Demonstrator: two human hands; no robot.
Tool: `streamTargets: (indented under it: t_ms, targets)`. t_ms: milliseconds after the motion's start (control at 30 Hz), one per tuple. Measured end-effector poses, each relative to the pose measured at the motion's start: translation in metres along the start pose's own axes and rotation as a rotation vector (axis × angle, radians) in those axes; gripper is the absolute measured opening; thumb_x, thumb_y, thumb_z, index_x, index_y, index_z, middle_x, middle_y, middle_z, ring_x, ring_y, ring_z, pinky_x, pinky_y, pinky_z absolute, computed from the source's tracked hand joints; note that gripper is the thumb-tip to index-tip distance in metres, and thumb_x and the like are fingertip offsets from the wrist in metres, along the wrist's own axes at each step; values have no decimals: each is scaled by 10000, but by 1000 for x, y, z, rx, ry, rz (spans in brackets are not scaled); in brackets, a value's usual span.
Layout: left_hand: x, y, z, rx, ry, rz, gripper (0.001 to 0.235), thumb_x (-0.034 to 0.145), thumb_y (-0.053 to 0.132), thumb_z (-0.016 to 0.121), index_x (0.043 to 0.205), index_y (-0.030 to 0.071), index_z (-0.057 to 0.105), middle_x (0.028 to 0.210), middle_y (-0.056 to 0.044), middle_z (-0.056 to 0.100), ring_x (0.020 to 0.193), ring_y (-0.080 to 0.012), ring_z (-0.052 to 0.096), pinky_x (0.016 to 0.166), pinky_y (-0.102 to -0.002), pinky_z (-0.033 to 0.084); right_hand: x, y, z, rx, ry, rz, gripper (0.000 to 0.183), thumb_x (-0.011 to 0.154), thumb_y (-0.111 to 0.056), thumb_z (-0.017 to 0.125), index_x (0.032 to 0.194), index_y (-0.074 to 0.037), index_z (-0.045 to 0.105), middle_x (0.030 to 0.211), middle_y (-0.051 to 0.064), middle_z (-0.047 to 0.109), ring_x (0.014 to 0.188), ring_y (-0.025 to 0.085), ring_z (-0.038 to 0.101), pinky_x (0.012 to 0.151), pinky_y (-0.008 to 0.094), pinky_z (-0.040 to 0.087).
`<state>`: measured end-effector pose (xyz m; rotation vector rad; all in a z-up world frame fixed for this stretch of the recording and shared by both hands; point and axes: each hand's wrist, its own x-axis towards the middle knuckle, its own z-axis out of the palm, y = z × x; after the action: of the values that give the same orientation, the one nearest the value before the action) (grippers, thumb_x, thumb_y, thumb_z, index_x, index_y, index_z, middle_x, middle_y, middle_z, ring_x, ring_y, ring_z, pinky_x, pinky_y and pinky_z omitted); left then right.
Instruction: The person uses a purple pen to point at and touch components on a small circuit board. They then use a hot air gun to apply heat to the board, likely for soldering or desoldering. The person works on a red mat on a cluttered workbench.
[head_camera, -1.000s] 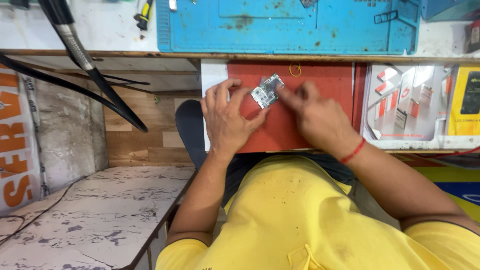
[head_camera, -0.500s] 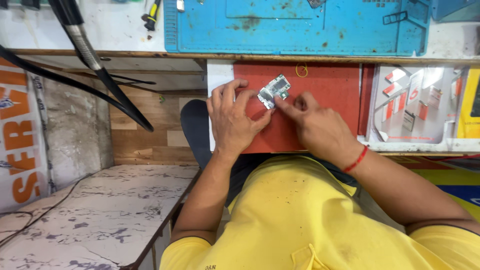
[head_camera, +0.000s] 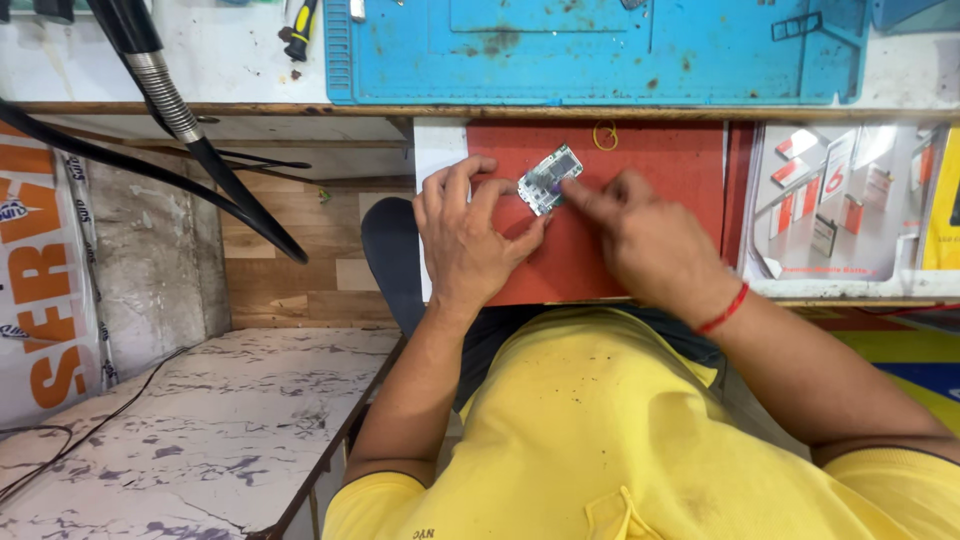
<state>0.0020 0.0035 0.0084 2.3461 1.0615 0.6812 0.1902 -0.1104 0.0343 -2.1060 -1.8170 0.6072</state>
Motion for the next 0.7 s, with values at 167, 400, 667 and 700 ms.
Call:
streamTargets:
  t_ms: [167, 400, 667, 700]
  targets:
    - [-1, 1, 1, 13, 2, 0, 411, 689, 370, 931, 960, 130, 736, 1250, -28, 606, 1202, -285, 507, 1034, -470, 382, 2, 2, -1, -16, 32, 19, 571, 889, -24, 563, 1437, -170, 627, 1066, 195, 632, 745, 417, 664, 635, 518, 543]
    - [0, -1, 2, 10, 0, 2, 415, 694, 370, 924, 978, 131, 740, 1256, -29, 608, 1204, -280, 510, 1047, -472, 385, 3, 1, 0, -31, -43, -10, 644, 827, -13, 560, 1439, -208, 620, 1057, 190, 622, 715, 406, 658, 611, 506, 548]
    - [-1, -1, 0, 15, 12, 9, 421, 706, 385, 923, 982, 127, 738, 1244, -37, 610, 1196, -288, 509, 1054, -478, 381, -9, 1, 2, -2, -15, 52, 628, 873, -8, 562, 1465, -213, 590, 1086, 189, 609, 745, 421, 663, 662, 513, 561]
    - [-1, 0, 2, 3, 15, 15, 422, 705, 388, 923, 980, 127, 738, 1240, -38, 610, 1195, -289, 508, 1056, -481, 379, -11, 3, 2, 11, -2, 74, 635, 878, -2, 558, 1476, -212, 587, 1077, 198, 602, 759, 426, 663, 683, 515, 564]
